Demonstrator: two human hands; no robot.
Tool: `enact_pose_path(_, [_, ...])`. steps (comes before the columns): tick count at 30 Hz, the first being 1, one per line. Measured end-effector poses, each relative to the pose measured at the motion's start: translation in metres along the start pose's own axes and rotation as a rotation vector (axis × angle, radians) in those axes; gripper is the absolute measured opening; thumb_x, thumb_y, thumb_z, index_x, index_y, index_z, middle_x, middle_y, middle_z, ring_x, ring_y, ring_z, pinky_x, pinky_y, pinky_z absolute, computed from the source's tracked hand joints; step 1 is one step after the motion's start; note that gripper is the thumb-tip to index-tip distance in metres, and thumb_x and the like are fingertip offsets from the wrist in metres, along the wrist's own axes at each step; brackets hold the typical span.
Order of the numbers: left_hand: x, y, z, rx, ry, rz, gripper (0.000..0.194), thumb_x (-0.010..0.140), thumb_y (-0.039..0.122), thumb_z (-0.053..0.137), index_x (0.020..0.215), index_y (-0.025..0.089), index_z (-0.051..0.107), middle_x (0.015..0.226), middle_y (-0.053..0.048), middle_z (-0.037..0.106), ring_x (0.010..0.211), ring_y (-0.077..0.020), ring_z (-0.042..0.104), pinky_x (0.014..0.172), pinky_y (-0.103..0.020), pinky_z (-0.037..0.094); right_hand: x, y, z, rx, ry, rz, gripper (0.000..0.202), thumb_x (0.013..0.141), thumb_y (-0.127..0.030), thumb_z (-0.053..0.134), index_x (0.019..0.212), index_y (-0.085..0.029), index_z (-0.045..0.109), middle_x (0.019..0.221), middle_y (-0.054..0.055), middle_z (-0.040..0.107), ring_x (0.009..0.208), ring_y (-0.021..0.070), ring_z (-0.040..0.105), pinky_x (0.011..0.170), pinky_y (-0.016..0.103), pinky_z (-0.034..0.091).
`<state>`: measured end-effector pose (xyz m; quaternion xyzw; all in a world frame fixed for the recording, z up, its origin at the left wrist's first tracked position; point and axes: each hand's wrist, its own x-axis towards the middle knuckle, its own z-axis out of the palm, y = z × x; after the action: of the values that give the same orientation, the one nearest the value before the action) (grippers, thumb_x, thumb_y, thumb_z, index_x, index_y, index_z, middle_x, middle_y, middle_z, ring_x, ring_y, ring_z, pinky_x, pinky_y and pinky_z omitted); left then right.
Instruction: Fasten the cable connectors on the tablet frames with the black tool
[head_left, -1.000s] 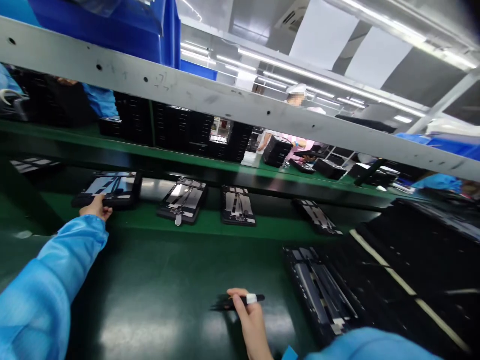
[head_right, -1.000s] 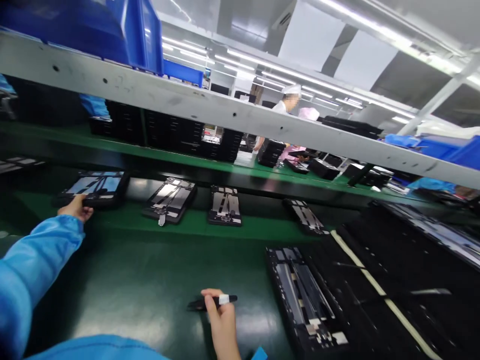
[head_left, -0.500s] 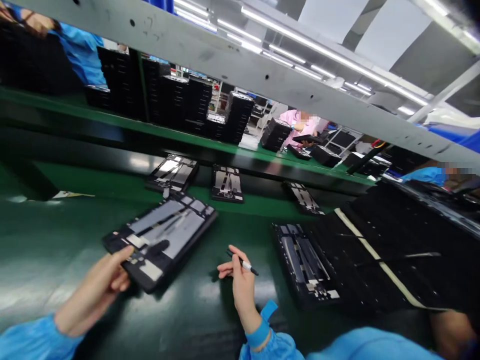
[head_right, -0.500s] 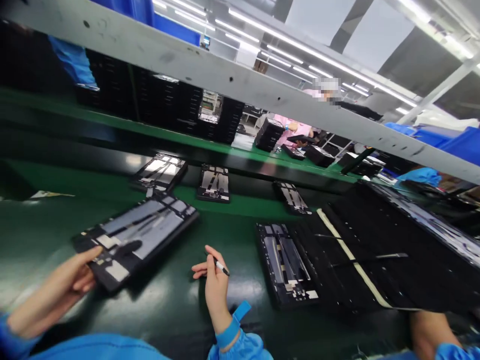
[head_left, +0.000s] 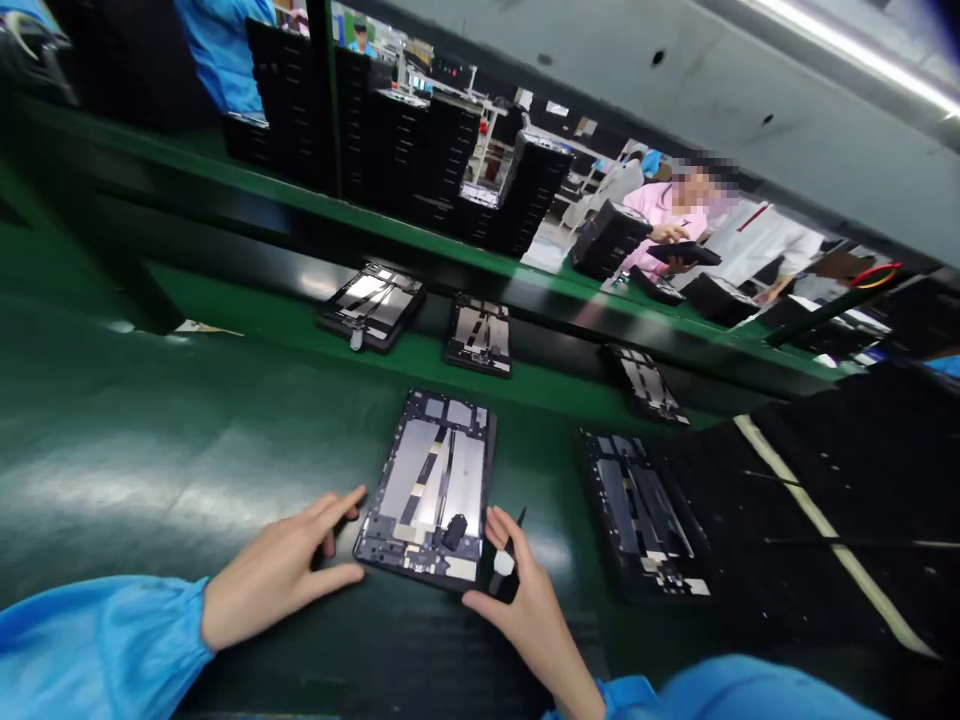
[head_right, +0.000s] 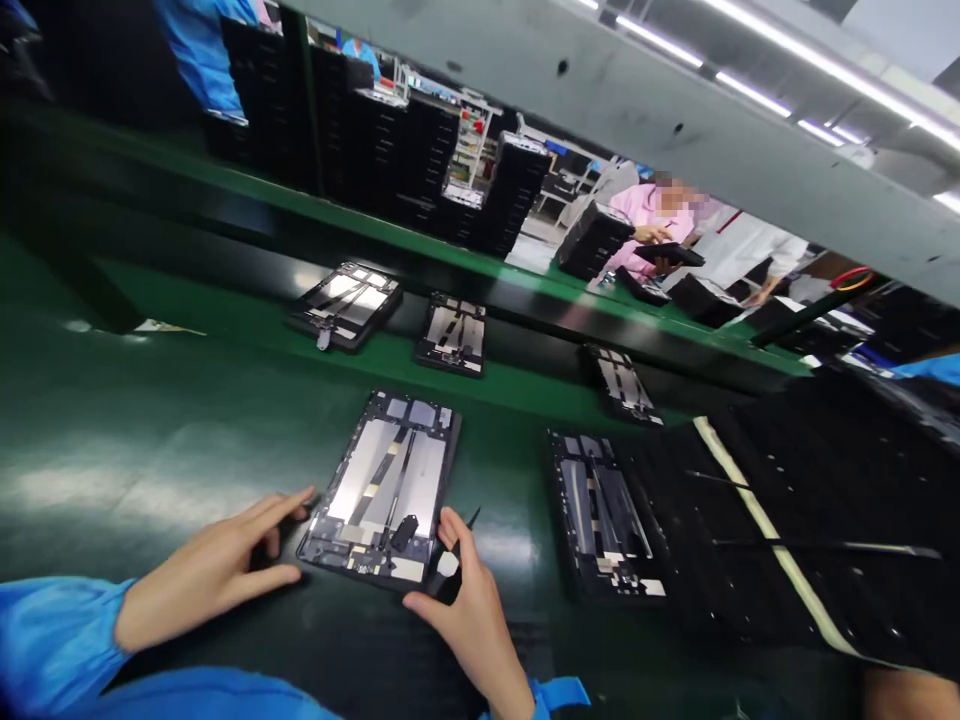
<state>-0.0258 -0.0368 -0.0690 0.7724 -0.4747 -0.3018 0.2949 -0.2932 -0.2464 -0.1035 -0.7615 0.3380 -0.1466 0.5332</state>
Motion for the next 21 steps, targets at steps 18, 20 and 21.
enact_pose_path(18, [0.014, 0.013, 0.025, 0.139, 0.189, 0.364, 0.031, 0.105, 0.045, 0.052, 0.125, 0.024, 0.064, 0.1, -0.002, 0.069, 0.075, -0.0147, 0.067, 0.069, -0.024, 0.053, -0.006, -0.044, 0.017, -0.232, 0.19, -0.41, 0.029, 0.099, -0.022, 0.065, 0.127, -0.026, 0.069, 0.12, 0.008, 0.077, 0.109, 0.0266, 0.075, 0.094, 0.038, 0.063])
enact_pose_path(20, [0.019, 0.018, 0.027, 0.12, 0.173, 0.413, 0.027, 0.108, 0.04, 0.048, 0.109, 0.022, 0.069, 0.092, -0.001, 0.07, 0.075, -0.0143, 0.067, 0.069, -0.023, 0.052, 0.004, -0.056, 0.033, -0.191, 0.082, -0.431, 0.026, 0.1, -0.017, 0.061, 0.122, -0.027, 0.071, 0.114, 0.007, 0.078, 0.104, 0.025, 0.074, 0.091, 0.036, 0.061])
enact_pose_path(21, [0.021, 0.019, 0.028, 0.109, 0.166, 0.429, 0.028, 0.108, 0.037, 0.047, 0.103, 0.022, 0.069, 0.09, -0.001, 0.071, 0.077, -0.0144, 0.068, 0.07, -0.023, 0.051, 0.009, -0.06, 0.041, -0.177, 0.033, -0.442, 0.026, 0.1, -0.016, 0.06, 0.122, -0.027, 0.07, 0.112, 0.007, 0.078, 0.103, 0.025, 0.074, 0.089, 0.036, 0.061])
